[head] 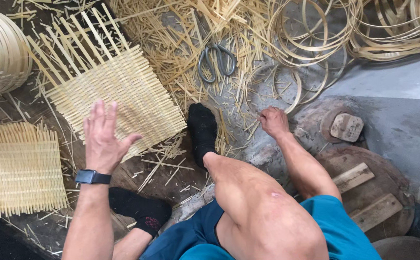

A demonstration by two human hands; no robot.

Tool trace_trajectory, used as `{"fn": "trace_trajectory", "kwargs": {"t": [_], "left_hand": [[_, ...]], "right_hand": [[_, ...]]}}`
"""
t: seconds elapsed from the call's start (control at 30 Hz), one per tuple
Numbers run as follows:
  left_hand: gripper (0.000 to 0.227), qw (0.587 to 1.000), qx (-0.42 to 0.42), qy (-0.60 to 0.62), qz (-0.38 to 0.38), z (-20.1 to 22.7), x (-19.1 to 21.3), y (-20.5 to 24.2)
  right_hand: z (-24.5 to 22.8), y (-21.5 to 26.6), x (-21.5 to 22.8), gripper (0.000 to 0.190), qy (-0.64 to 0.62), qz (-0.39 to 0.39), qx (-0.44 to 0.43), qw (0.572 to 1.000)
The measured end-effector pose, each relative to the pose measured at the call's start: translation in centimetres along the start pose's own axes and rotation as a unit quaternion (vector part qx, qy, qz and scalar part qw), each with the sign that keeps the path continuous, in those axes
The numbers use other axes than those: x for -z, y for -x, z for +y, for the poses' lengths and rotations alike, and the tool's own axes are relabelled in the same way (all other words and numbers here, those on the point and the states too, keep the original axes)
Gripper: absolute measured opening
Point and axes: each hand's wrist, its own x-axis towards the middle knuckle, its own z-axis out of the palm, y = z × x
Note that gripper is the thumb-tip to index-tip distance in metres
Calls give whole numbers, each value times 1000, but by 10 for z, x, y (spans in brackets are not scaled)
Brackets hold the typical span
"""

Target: The person assembles bamboo basket lids by fitting a woven bamboo disc into a circular wooden frame and trimming the excess bamboo strips with shears.

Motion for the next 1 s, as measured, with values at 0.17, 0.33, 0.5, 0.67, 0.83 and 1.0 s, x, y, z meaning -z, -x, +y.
{"fn": "trace_trajectory", "kwargs": {"t": [0.17, 0.33, 0.5, 0.67, 0.83, 1.0], "left_hand": [[101, 997, 5, 34, 64, 14, 21, 10], [90, 991, -43, 54, 116, 57, 42, 6], [54, 949, -171, 154, 216, 134, 78, 3], [52, 890, -144, 366, 229, 195, 124, -7], [108, 738, 55, 668, -80, 179, 157, -1], [109, 636, 101, 758, -104, 137, 131, 23]], "right_hand": [[-12, 7, 41, 14, -75, 137, 82, 984], [-70, 11, 144, 12, -114, 194, 105, 969], [-163, 10, 271, 30, -217, 120, 244, 938], [-267, 16, 355, 35, -120, 136, 493, 851], [-344, 14, 384, 25, -35, 160, 615, 771], [-374, 12, 357, 24, 1, 156, 643, 750]]}}
